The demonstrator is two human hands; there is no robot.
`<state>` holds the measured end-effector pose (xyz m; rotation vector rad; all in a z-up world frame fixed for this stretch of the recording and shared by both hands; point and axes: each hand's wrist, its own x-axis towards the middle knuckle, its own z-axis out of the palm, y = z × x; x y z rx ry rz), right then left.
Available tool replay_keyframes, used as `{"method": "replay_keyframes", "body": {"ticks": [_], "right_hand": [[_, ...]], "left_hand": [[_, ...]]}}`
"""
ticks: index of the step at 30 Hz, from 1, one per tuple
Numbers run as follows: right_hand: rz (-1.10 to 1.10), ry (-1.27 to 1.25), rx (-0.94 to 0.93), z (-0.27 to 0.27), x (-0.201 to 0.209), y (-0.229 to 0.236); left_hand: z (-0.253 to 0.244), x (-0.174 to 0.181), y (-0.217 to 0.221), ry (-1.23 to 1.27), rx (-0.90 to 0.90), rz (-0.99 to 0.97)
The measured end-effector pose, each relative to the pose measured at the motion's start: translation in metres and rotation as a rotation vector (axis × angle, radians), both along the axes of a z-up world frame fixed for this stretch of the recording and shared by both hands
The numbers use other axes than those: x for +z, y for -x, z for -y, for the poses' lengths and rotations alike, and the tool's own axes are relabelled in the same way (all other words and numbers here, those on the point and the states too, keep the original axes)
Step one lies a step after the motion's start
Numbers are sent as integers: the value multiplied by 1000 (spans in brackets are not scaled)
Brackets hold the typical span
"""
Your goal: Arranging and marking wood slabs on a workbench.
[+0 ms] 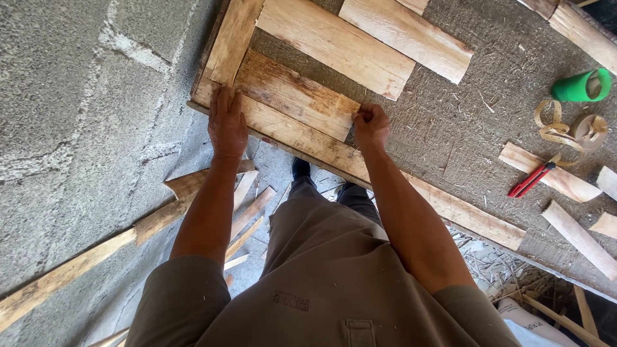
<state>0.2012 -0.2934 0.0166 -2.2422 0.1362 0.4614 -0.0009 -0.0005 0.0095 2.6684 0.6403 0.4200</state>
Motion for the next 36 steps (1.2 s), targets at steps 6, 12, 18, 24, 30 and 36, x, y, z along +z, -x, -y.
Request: {"method": "replay_keyframes", "body": {"ticks": [6,12,18,24,30,36], "right_hand": [[26,53,7,-1,8,2],[-78,-165,-64,5,-11,-1],[-54,-32,-10,0,5,-1],[-276,-441,-106,35,-38,-18],[-169,-424,-124,119,-33,-43],[20,-263,-143,277,-83,-87]], "left_hand": [[0,1,0,-16,-6,9],[1,-2,-1,21,9,30],[2,4,-1,27,-16,41],[2,8,-3,2,-37,20],[3,5,-4,-29,-46,-9],[56,23,-34,3,-77,8]]}}
